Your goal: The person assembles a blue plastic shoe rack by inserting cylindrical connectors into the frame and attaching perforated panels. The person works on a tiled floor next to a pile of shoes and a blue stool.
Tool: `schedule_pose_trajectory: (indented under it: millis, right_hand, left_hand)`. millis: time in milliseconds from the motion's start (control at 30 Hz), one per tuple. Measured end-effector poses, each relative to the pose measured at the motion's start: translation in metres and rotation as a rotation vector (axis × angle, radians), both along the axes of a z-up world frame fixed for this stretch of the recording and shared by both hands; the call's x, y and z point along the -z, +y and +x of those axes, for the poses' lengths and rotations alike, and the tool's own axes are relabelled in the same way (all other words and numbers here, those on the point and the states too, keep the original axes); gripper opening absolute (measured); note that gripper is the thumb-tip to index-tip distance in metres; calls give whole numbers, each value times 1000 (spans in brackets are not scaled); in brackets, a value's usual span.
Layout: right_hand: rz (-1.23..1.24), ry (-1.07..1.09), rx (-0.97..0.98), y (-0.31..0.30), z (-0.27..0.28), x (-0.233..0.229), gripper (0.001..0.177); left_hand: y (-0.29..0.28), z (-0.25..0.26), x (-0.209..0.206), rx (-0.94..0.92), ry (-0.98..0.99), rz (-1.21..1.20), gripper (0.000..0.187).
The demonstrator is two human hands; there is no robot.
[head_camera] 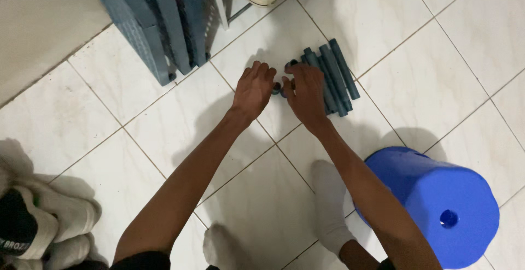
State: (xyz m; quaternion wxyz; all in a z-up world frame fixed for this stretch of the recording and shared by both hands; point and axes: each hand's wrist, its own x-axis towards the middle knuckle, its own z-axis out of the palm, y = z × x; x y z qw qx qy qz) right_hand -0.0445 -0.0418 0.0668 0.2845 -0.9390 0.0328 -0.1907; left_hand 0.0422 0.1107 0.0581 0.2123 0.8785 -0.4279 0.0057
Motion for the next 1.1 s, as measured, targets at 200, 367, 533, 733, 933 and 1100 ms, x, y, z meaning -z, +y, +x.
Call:
schedule_pose_trajectory:
  millis: [200, 367, 533, 733, 933, 1100]
  right_hand:
    - [46, 38, -101, 38, 31, -20, 18]
    - [150, -82, -210, 75, 63, -35, 17]
    - [201, -188, -254, 112, 89, -54, 16]
    - [328, -216, -97, 137, 117, -66, 26]
    - [597, -266, -22, 138, 149, -72, 47]
    - [536, -96, 12, 133, 153, -72, 48]
  left_hand:
    - [45, 7, -25, -145, -70, -75, 18]
    - [83, 11, -51, -281, -166, -228, 21]
    - [114, 15, -81, -484, -39, -319, 22]
    - [129, 30, -114, -666, -11, -442, 44]
    - [108, 54, -138, -721, -34, -529, 69]
    - [91, 68, -138, -759, 7, -537, 76]
